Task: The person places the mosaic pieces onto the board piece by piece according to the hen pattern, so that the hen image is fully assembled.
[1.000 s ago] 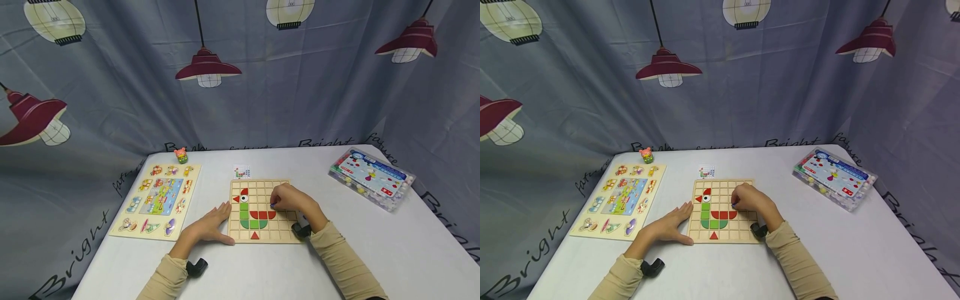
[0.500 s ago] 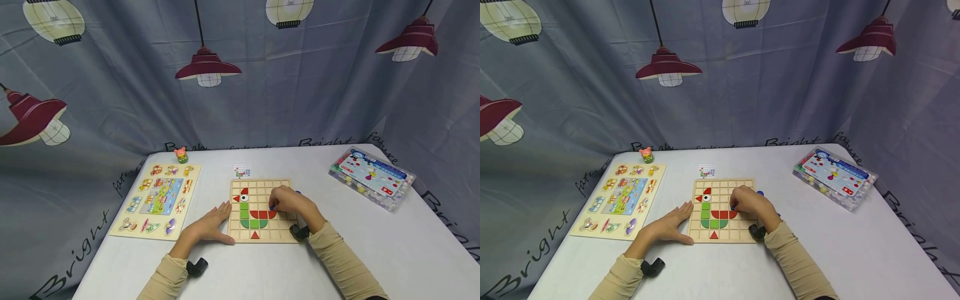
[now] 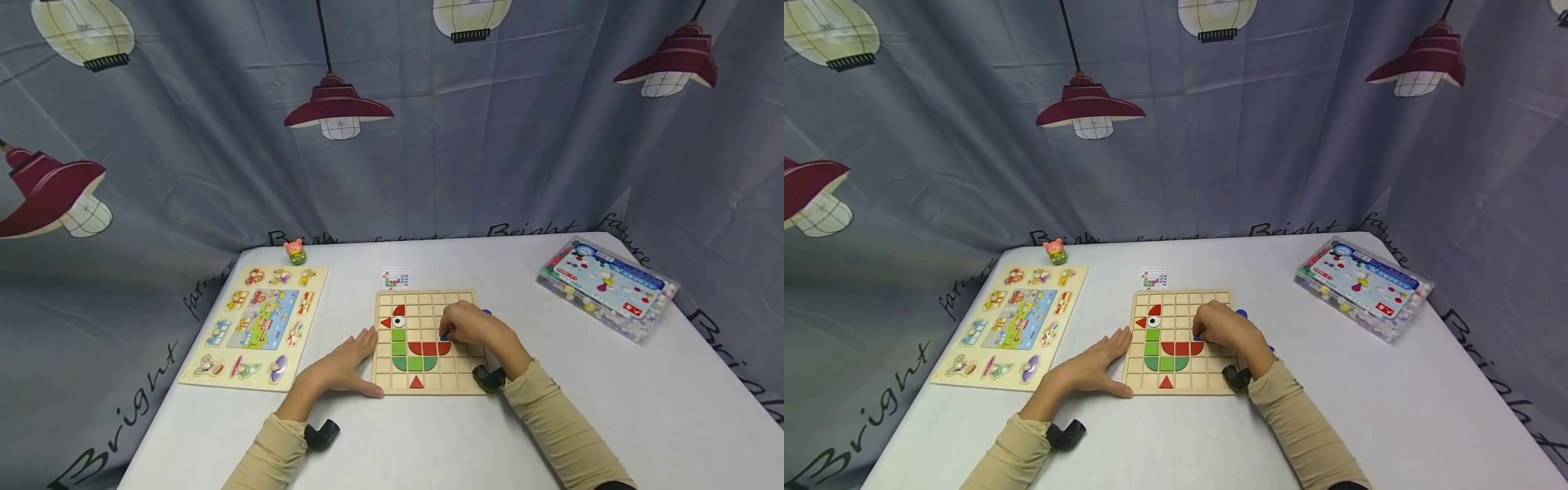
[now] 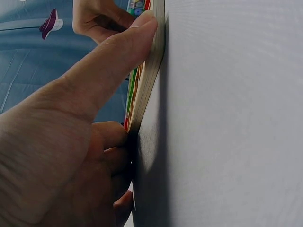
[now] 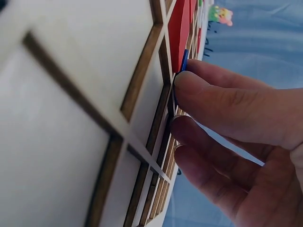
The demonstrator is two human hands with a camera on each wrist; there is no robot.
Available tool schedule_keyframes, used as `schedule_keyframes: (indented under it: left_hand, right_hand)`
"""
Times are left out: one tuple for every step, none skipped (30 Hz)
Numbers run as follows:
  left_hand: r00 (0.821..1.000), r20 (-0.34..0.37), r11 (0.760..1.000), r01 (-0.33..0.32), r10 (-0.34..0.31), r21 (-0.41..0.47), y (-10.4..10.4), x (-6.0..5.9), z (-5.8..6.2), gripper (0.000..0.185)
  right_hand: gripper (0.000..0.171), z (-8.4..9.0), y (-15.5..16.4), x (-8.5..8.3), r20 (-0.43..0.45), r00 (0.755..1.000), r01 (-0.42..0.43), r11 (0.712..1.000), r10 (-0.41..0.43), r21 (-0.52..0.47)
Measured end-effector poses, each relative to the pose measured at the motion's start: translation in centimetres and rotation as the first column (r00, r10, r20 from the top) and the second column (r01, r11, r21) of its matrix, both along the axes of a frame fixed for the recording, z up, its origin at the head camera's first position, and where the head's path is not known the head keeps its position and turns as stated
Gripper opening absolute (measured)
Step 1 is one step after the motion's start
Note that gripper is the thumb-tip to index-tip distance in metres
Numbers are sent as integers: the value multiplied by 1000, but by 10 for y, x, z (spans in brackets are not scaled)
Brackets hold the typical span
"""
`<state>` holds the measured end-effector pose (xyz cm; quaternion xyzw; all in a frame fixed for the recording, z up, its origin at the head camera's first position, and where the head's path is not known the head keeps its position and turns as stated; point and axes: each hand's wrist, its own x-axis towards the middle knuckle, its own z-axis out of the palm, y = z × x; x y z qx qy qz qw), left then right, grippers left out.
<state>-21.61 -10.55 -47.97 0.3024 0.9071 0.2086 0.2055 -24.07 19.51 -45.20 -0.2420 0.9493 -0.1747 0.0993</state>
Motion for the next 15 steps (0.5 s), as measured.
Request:
schedule_keyframes:
  left_hand:
    - [1000,2,1000,-1,1,-2,0,0,0,118]
    - [1000,2,1000,-2,2,-3,0,0,1,117]
    - [1000,2,1000,-2,2,-4,0,0,1,118]
    - [1000,2,1000,-2,2,-5,0,0,1,118]
    - [1000,2,1000,-2,2,-5,0,0,1,118]
    - [1000,-1,1000,1,-1,-6,0,0,1,118]
    - [1000,-4,1000,3,-3,-6,0,0,1,118]
    - [1000,-8,1000,6,-6,-7,0,0,1,118]
    - [1000,-9,1000,9,-9,-8,0,0,1,118]
    - [1000,-10,1000,10,-11,-11,0,0,1,118]
    - [1000,-12,1000,13,-13,-14,0,0,1,118]
    - [1000,-14,1000,15,-15,-15,0,0,1,118]
    - [1000,-12,1000,14,-14,-15,0,0,1,118]
    - [1000,-11,1000,13,-13,-13,0,-1,1,118]
    - [1000,-11,1000,13,-13,-15,0,-1,1,118]
  right_hand:
    - [13,0,0,0,4,1000,0,1000,0,1]
    - [13,0,0,-1,6,1000,2,1000,-2,4]
    - [13,-1,0,-1,6,1000,1,1000,-1,5]
    - [13,-1,0,-1,7,1000,1,1000,-1,8]
    - [13,-1,0,-1,9,1000,2,1000,-2,8]
    - [13,-1,0,-1,10,1000,4,1000,-4,10]
    - [13,-1,0,-1,7,1000,1,1000,-2,12]
    - [13,-1,0,-1,5,1000,1,1000,-1,13]
    - [13,-1,0,-1,2,1000,-3,1000,3,13]
    - [13,-1,0,-1,2,1000,-4,1000,4,13]
    - [13,-1,1,-1,-1,1000,-4,1000,4,13]
    - [13,0,1,0,0,1000,0,1000,0,10]
    - [13,0,1,-1,1,1000,-1,1000,1,5]
    - [14,1,1,-1,7,1000,5,1000,-5,0]
    - [14,1,1,-1,9,1000,6,1000,-6,-6]
